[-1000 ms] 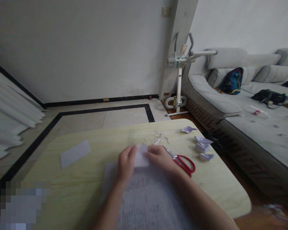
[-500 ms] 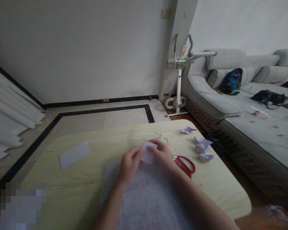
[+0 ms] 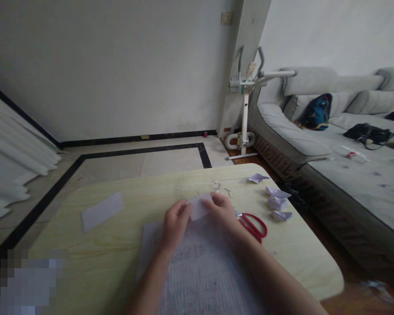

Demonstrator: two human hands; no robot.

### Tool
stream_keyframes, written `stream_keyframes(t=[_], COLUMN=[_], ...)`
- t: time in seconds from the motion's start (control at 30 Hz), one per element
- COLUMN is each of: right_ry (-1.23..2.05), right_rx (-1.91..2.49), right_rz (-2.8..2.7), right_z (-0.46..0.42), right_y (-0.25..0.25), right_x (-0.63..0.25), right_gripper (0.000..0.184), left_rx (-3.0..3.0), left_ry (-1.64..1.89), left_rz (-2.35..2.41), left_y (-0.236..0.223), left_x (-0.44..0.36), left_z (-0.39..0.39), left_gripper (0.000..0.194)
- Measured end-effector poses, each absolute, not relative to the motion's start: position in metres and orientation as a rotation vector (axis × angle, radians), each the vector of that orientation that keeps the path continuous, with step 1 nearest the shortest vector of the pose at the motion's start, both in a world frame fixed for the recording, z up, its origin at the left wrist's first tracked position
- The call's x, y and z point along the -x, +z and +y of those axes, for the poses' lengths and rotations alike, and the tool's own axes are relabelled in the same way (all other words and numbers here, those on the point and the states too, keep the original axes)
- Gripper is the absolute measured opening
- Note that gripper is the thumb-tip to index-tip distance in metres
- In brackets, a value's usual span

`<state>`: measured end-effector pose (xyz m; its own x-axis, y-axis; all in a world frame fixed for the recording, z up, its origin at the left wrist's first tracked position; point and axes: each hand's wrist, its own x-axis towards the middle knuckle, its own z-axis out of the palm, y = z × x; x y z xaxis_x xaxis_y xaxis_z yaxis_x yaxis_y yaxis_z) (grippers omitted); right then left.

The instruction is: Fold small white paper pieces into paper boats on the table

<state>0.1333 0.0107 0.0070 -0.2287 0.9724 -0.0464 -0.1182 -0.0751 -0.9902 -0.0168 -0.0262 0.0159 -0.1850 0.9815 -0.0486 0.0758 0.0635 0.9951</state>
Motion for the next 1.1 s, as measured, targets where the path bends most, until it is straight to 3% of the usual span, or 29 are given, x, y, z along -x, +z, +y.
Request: stream_keyframes(t=[0.23,0.47,1.1], right_ry=[1.508,1.308,1.473], right_rx=[1.094,1.131,1.16], right_rz=[-1.396,-1.565,-1.348], right_z=[0.006,0.007,0.007], right_y=[0.01,0.014,0.013], right_x=[-0.134,-0.134,-0.136], right_gripper=[0.023,0.018,0.027], left_rx=[-1.15,-1.294,-1.19], left_ry=[1.351,1.255,1.38], left_rz=[1.497,1.433,1.545], left_y=[0.022,0.018,0.025], left_x=[0.018,0.014,0.024], left_z=[-0.028,-0.03,-0.03], left_gripper=[0.021,0.023,0.029])
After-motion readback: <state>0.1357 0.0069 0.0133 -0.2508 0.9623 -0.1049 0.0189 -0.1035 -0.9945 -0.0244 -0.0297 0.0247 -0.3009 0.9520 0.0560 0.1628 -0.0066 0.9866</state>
